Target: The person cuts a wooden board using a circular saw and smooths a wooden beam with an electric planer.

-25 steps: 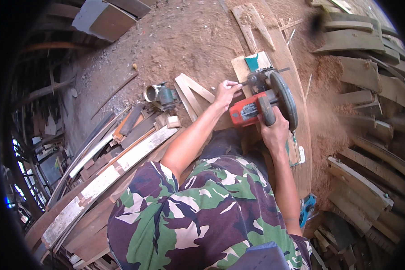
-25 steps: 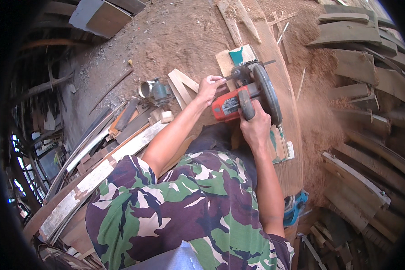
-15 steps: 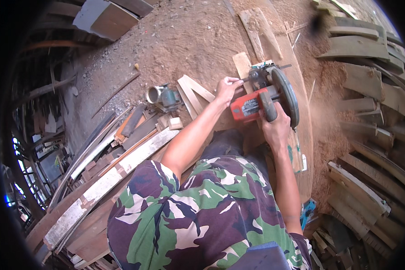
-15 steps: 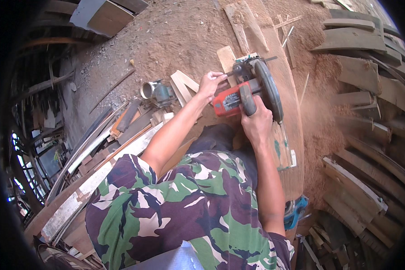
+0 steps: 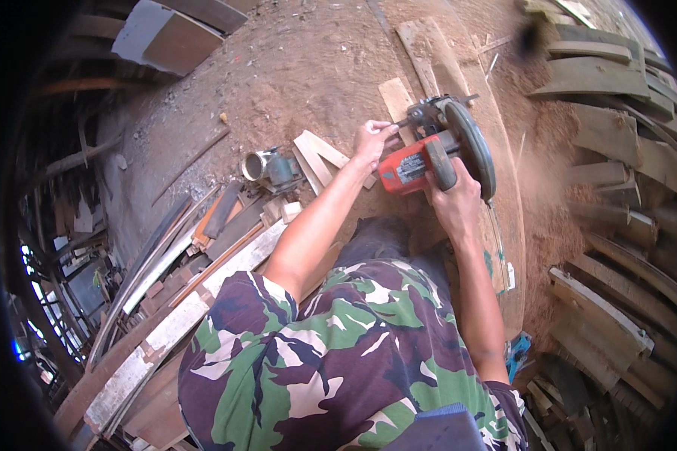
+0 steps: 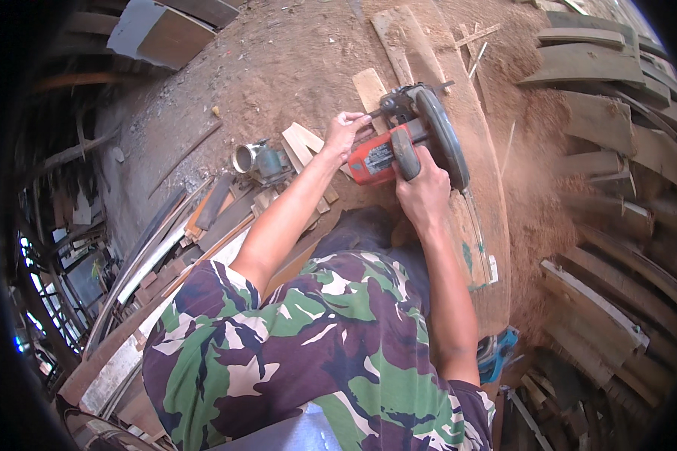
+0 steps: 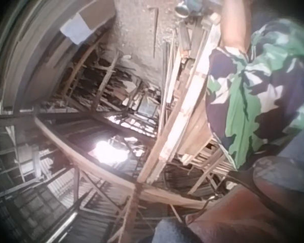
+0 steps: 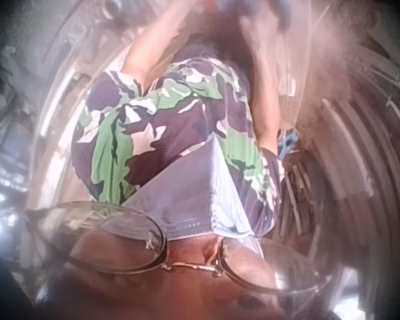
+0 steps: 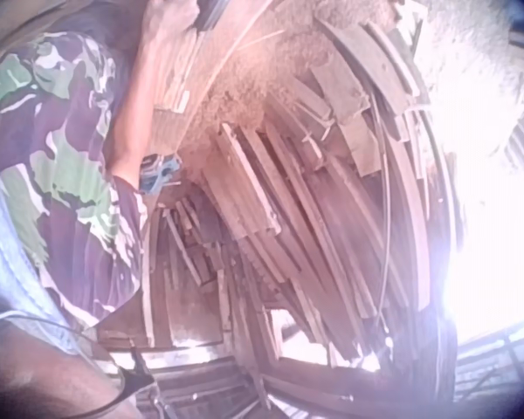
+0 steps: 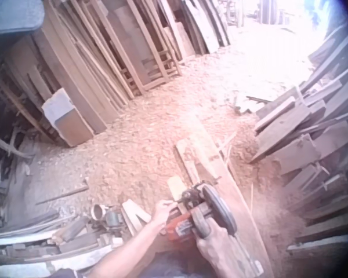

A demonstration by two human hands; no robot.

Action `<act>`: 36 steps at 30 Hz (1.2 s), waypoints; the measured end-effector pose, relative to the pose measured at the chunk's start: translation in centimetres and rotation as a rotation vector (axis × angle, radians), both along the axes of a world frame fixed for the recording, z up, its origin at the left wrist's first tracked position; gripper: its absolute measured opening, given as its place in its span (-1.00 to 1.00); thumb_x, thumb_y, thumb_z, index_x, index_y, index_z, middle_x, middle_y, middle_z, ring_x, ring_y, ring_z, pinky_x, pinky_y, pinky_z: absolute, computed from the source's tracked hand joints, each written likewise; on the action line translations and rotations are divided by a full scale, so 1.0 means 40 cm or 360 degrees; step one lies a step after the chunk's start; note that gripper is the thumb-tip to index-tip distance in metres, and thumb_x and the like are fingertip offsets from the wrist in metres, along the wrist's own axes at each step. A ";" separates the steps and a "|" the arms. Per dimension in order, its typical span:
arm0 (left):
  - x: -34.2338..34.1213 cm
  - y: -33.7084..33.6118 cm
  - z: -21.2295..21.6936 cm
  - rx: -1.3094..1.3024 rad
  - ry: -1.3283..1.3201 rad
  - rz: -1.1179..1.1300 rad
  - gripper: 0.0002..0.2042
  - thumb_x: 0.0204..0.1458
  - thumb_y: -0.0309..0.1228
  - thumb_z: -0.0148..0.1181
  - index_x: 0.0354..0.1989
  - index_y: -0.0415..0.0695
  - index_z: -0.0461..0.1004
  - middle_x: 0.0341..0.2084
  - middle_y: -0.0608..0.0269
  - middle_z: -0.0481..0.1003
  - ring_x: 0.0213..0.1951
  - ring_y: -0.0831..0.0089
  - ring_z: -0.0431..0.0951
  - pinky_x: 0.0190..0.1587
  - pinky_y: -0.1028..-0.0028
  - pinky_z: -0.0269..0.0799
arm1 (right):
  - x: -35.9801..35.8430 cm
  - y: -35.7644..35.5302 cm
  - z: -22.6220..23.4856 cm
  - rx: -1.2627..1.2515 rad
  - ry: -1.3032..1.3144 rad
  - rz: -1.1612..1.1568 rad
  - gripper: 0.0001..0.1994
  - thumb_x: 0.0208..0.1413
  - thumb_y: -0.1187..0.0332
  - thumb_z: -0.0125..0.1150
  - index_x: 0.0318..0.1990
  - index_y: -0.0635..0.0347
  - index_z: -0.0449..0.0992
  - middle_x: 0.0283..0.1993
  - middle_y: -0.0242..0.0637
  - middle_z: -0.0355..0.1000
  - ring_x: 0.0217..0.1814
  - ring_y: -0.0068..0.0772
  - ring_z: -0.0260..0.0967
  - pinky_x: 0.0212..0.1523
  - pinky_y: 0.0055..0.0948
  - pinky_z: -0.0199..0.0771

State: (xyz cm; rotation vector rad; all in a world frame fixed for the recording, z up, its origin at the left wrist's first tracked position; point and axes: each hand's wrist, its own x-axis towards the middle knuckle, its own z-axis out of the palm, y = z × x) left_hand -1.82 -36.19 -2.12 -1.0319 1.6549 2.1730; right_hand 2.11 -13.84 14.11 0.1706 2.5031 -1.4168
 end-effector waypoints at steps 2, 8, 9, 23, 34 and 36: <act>-0.008 -0.007 0.003 0.0026 -0.0003 0.0016 -0.72 0.19 -0.51 0.40 -0.02 -0.29 0.43 -0.11 0.04 0.59 -0.09 0.29 0.68 0.00 0.33 0.73 | -0.006 -0.006 -0.003 0.0018 0.0026 -0.0012 -0.74 0.11 0.29 0.45 -0.10 0.13 0.58 -0.30 0.10 0.59 -0.15 0.28 0.57 -0.20 0.07 0.55; -0.030 -0.024 -0.017 0.0033 -0.0013 -0.0005 -0.70 0.18 -0.52 0.40 0.00 -0.31 0.44 -0.12 0.03 0.59 -0.12 0.25 0.70 -0.01 0.30 0.74 | -0.026 -0.016 -0.016 0.0136 0.0045 -0.0032 -0.71 0.07 0.25 0.46 -0.08 0.08 0.59 -0.33 0.12 0.60 -0.19 0.28 0.59 -0.18 0.12 0.58; -0.036 -0.025 -0.018 0.0050 -0.0026 0.0006 -0.70 0.18 -0.52 0.40 -0.01 -0.31 0.43 -0.13 0.03 0.58 -0.13 0.25 0.70 -0.01 0.30 0.74 | -0.029 -0.016 -0.022 0.0132 0.0055 -0.0037 -0.71 0.07 0.26 0.46 -0.08 0.07 0.59 -0.33 0.12 0.60 -0.19 0.28 0.59 -0.18 0.12 0.58; -0.146 -0.142 0.020 -0.0094 0.0218 0.0033 -0.71 0.10 -0.52 0.48 -0.09 -0.26 0.49 -0.23 0.10 0.62 -0.23 0.33 0.70 -0.10 0.37 0.72 | -0.110 -0.074 -0.023 -0.0083 0.0172 0.0009 -0.69 0.11 0.22 0.47 -0.04 0.09 0.63 -0.24 0.13 0.60 -0.10 0.23 0.60 -0.11 0.01 0.58; -0.091 -0.066 0.162 -0.0621 0.0579 -0.0419 -0.65 0.33 -0.19 0.23 0.01 -0.29 0.51 -0.13 -0.01 0.62 -0.10 0.23 0.68 -0.03 0.26 0.61 | 0.179 0.130 0.184 -0.0362 0.0763 -0.0461 -0.69 0.03 0.28 0.49 -0.08 0.15 0.64 -0.28 -0.04 0.65 -0.25 0.04 0.66 -0.24 -0.19 0.65; -0.060 -0.002 0.065 -0.1237 0.0746 -0.1103 -0.68 0.30 -0.21 0.25 -0.02 -0.25 0.57 -0.15 -0.02 0.62 -0.15 0.23 0.66 -0.05 0.22 0.56 | 0.317 0.186 0.261 -0.0327 0.0701 -0.0606 -0.68 0.05 0.34 0.54 -0.06 0.25 0.66 -0.26 -0.13 0.66 -0.26 -0.17 0.68 -0.18 -0.36 0.63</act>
